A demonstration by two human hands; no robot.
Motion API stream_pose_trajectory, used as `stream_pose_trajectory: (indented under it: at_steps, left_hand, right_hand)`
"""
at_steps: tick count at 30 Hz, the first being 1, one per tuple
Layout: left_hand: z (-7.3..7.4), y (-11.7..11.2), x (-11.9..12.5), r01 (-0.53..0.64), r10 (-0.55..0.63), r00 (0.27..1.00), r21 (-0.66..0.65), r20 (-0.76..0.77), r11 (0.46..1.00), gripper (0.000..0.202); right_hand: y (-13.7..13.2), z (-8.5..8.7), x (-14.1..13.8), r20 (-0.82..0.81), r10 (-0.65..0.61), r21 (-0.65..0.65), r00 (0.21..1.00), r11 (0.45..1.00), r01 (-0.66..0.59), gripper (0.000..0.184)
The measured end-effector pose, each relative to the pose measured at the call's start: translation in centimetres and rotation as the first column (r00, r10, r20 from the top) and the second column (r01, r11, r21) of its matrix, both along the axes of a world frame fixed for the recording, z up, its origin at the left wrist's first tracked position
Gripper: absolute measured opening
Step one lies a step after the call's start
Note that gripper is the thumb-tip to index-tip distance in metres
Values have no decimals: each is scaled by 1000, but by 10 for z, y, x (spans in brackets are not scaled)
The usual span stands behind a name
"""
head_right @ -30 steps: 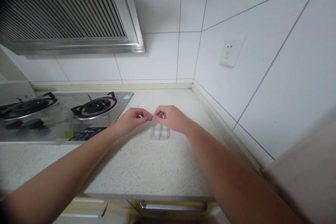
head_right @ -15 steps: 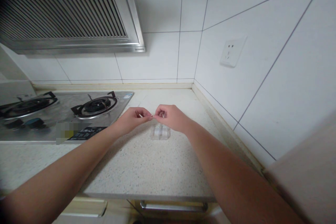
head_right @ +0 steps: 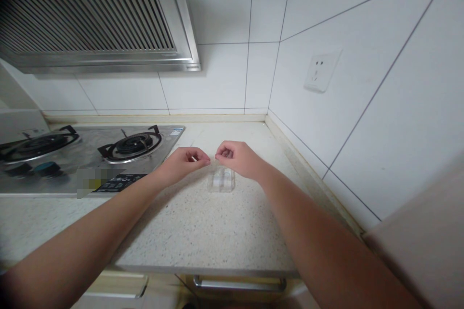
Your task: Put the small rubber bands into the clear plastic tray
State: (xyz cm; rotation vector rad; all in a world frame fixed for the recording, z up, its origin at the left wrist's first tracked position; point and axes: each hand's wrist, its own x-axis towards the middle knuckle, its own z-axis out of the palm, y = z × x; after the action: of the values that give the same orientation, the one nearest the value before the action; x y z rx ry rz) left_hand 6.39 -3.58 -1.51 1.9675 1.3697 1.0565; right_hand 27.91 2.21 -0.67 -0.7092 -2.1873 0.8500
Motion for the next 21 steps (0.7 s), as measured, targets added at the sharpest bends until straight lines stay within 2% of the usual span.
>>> stream_pose_trajectory:
  at_steps: [7,14,17,21]
  left_hand:
    - [0,0,-2,0,0,998,-7,-64,1000,19]
    - [-3,4,-6,9,-10,992,-8,-123,1000,20]
    - [-3,3,-7,2,-5,989,-17,-147,1000,19]
    - [-2,2,-8,9,-13,986,-26,-167,1000,20]
  right_hand:
    - [-1,5,0,-80,47,-142,996,988,-58,22]
    - [-2,10,5,-68,70,-171,995,982,-81,24]
    - [-2,15,10,41,111,-174,993,979,-103,21]
    - [-2,21,18,329,141,-113,934,988,-110,15]
